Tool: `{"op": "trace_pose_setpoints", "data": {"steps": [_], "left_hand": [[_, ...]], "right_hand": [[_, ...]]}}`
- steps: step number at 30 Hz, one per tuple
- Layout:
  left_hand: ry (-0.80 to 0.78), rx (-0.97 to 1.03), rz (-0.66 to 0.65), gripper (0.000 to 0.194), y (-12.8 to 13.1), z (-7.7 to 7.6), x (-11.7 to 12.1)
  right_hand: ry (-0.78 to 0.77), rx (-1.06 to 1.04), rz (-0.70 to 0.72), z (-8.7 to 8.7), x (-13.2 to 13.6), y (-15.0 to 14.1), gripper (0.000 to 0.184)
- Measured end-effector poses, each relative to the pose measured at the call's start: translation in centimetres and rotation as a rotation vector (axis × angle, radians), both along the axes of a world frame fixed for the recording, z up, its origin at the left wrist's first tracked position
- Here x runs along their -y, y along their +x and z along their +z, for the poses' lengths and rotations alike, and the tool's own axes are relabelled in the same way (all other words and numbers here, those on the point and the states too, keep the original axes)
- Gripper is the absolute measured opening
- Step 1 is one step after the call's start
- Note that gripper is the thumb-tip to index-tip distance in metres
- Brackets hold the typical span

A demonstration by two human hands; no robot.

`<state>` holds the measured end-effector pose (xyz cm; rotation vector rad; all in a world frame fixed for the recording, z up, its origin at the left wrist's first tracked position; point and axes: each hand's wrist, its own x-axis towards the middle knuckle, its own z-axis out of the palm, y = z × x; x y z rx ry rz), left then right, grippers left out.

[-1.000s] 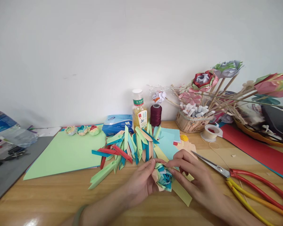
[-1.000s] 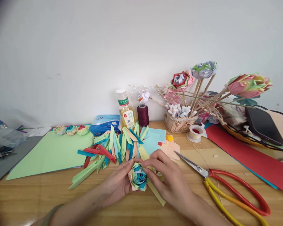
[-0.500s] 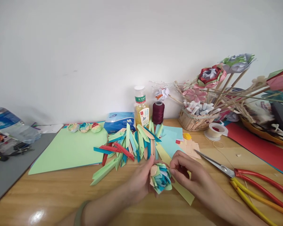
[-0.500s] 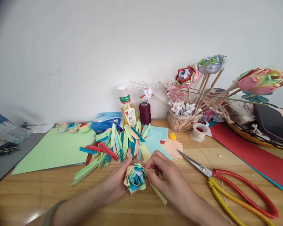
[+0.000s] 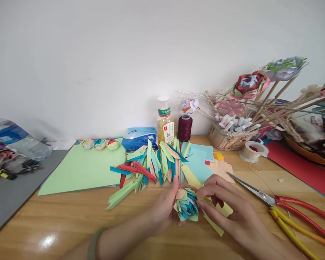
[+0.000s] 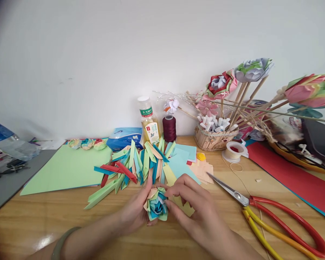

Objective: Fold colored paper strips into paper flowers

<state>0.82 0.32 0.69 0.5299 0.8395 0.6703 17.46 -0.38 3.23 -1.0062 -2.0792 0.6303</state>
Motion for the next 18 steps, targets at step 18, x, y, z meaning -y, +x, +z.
{"op": "trace_pose_setpoints", "data": {"steps": [18], "left_hand": [[0.196, -0.171, 0.022, 0.063, 0.2, -0.8, 0.6]], "right_hand": [[-0.035, 0.104, -0.016, -0.6, -0.3, -0.3, 0.016]]}}
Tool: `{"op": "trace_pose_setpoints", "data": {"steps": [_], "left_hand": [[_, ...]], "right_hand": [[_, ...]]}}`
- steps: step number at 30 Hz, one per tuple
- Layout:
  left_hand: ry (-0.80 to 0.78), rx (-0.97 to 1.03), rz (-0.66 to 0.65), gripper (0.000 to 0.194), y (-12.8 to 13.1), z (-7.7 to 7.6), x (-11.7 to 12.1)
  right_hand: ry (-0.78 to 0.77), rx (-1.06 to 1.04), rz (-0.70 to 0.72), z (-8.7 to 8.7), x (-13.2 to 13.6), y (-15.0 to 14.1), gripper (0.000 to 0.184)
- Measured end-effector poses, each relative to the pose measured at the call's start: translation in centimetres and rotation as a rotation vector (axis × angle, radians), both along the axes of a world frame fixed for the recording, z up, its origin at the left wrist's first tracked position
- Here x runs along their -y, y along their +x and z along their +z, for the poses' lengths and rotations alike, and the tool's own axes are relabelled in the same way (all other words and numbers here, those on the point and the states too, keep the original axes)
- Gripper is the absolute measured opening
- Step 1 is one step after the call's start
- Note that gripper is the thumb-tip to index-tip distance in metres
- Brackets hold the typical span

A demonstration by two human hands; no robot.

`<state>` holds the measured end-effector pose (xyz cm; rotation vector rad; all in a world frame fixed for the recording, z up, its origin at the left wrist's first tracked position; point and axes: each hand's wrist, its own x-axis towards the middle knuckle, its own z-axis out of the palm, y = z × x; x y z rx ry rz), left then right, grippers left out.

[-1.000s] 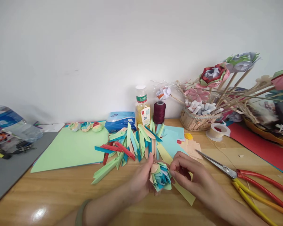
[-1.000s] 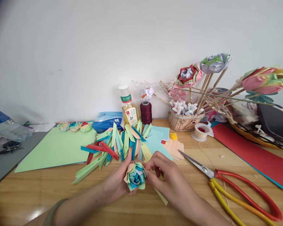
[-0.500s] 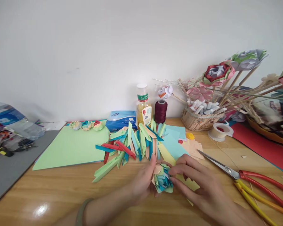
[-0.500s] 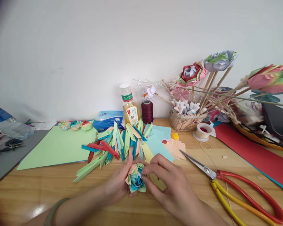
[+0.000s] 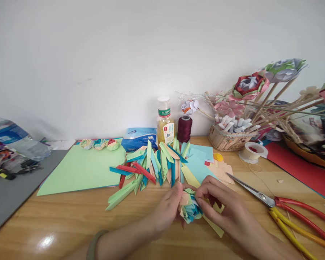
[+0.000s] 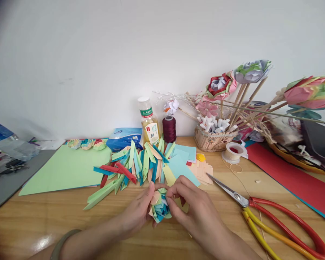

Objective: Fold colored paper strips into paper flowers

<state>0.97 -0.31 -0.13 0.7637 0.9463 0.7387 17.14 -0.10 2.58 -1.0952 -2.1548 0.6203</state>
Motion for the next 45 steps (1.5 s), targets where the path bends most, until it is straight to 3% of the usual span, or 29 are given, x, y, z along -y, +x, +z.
{"op": "trace_pose_setpoints", "data": {"steps": [5, 10, 19, 25, 34, 41, 45], "left_hand": [[-0.014, 0.030, -0.014, 0.058, 0.0, 0.3, 0.0], [-0.014, 0.078, -0.011, 0.056, 0.0, 0.4, 0.0], [0.000, 0.019, -0.002, 0.062, 0.0, 0.2, 0.0], [0.028, 0.030, -0.031, 0.051, 0.0, 0.0, 0.2], [0.045, 0.050, -0.097, 0.055, 0.0, 0.1, 0.3], [-0.025, 0.199, -0.020, 0.048, 0.1, 0.0, 0.0], [-0.026, 0.244, -0.024, 0.047, 0.1, 0.2, -0.1]], "right_hand": [[0.290, 0.013, -0.041, -0.5, 0.0, 0.2, 0.009], [0.567, 0.162, 0.034, -1.2, 0.0, 1.1, 0.012], [0.562, 0.250, 0.159, -0.4, -0.2, 2.0, 0.026], [0.631, 0.229, 0.071, -0.8, -0.2, 1.6, 0.024], [0.541, 0.101, 0.012, -1.1, 0.0, 0.7, 0.016], [0.142, -0.105, -0.019, -0.3, -0.3, 0.4, 0.015], [0.116, -0.158, -0.115, 0.2, -0.2, 0.6, 0.009]]}}
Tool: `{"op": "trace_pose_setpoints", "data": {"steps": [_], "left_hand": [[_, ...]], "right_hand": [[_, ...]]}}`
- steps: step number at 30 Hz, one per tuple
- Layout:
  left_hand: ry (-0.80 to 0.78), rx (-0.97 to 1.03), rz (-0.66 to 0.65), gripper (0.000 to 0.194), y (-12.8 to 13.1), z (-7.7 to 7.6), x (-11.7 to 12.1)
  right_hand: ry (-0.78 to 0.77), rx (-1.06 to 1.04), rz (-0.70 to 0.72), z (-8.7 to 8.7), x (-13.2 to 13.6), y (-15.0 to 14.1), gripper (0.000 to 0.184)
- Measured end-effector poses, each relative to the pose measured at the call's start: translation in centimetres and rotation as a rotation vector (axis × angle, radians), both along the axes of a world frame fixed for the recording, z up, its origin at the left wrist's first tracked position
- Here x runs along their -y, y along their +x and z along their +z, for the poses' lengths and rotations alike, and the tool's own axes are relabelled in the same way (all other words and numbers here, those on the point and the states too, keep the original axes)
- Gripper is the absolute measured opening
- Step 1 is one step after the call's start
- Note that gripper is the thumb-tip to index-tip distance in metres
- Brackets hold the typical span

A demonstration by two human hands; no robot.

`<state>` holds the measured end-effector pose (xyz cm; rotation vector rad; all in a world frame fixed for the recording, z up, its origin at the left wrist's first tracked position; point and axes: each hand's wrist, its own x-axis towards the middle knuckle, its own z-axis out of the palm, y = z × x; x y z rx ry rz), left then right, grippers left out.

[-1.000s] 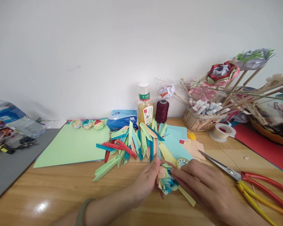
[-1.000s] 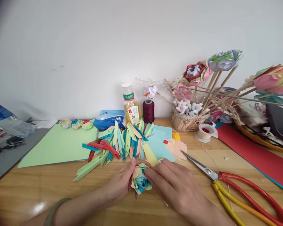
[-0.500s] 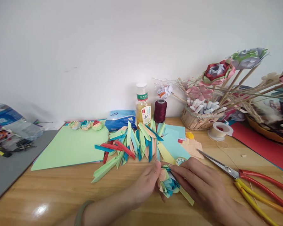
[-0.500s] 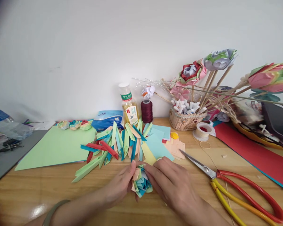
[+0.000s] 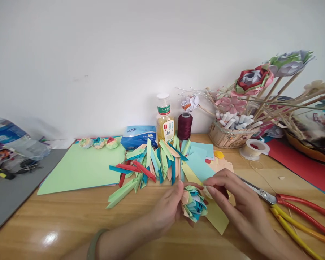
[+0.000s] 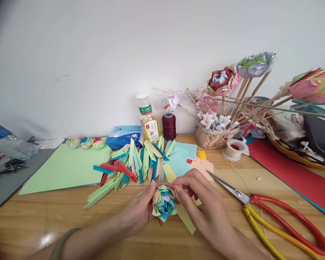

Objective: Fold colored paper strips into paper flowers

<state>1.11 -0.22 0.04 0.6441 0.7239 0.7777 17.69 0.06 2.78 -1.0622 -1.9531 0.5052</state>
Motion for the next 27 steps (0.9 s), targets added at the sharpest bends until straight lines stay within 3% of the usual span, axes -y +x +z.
{"op": "trace_pose_setpoints", "data": {"steps": [8, 17, 21, 27], "left_hand": [[-0.014, 0.029, 0.019, 0.050, -0.2, 0.2, -0.1], [0.011, 0.035, 0.079, 0.045, 0.0, 0.4, 0.0], [0.011, 0.053, 0.091, 0.040, 0.2, 0.5, 0.0], [0.001, 0.070, 0.096, 0.040, 0.2, 0.6, 0.1]], "right_hand": [[0.183, 0.085, 0.099, -0.9, 0.0, 0.3, 0.013], [0.422, 0.271, 0.030, -1.8, -0.4, 0.9, 0.011], [0.449, 0.333, -0.023, -2.0, -0.3, 0.9, 0.010], [0.360, 0.283, -0.043, -2.0, -0.3, 0.5, 0.013]]}}
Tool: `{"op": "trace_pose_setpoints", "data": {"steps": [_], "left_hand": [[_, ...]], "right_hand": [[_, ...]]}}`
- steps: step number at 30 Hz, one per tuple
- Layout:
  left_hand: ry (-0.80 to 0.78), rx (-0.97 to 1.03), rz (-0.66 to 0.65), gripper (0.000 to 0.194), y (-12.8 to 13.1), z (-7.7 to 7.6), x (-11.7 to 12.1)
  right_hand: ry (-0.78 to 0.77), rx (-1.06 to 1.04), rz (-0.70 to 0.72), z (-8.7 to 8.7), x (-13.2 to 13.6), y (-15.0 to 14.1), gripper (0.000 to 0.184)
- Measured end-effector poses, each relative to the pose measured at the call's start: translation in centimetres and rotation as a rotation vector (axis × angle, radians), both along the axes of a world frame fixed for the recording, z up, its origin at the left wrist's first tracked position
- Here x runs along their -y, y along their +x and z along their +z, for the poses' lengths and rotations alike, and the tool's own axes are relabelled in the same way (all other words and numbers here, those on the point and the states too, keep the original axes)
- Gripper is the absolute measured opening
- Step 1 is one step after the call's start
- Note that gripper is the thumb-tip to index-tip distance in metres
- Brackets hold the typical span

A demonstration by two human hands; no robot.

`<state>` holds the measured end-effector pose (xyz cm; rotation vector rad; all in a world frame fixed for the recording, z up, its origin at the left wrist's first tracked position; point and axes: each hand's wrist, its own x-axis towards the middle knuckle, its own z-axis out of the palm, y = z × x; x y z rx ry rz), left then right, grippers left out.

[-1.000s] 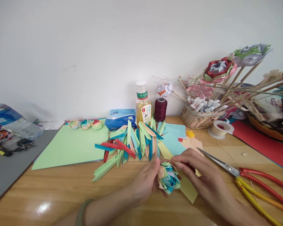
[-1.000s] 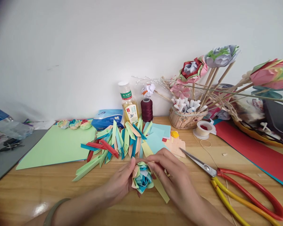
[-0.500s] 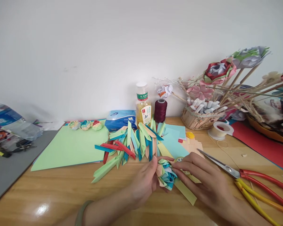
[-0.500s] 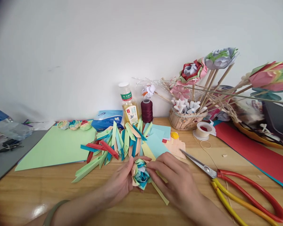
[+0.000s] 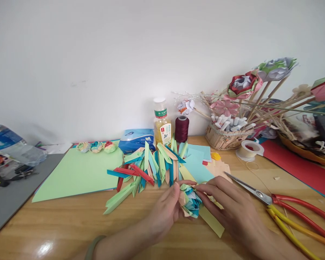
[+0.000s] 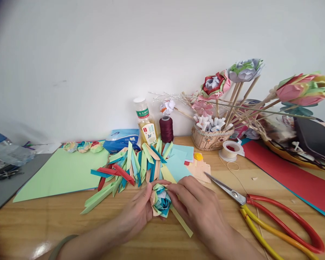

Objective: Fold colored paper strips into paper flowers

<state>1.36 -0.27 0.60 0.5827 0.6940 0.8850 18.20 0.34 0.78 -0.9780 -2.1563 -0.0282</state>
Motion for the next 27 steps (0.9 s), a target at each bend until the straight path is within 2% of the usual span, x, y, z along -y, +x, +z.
{"op": "trace_pose_setpoints", "data": {"steps": [8, 19, 27], "left_hand": [[0.015, 0.021, -0.008, 0.040, 0.04, -0.36, 0.09], [0.027, -0.002, -0.019, 0.041, -0.07, 0.00, 0.03], [0.014, -0.014, -0.008, 0.040, 0.01, 0.22, 0.07]], "right_hand": [[-0.137, -0.126, 0.028, 0.43, 0.10, -0.69, 0.014], [0.058, 0.020, -0.061, 0.12, 0.23, -0.29, 0.012], [0.016, 0.012, -0.021, 0.28, 0.33, -0.36, 0.013]]}}
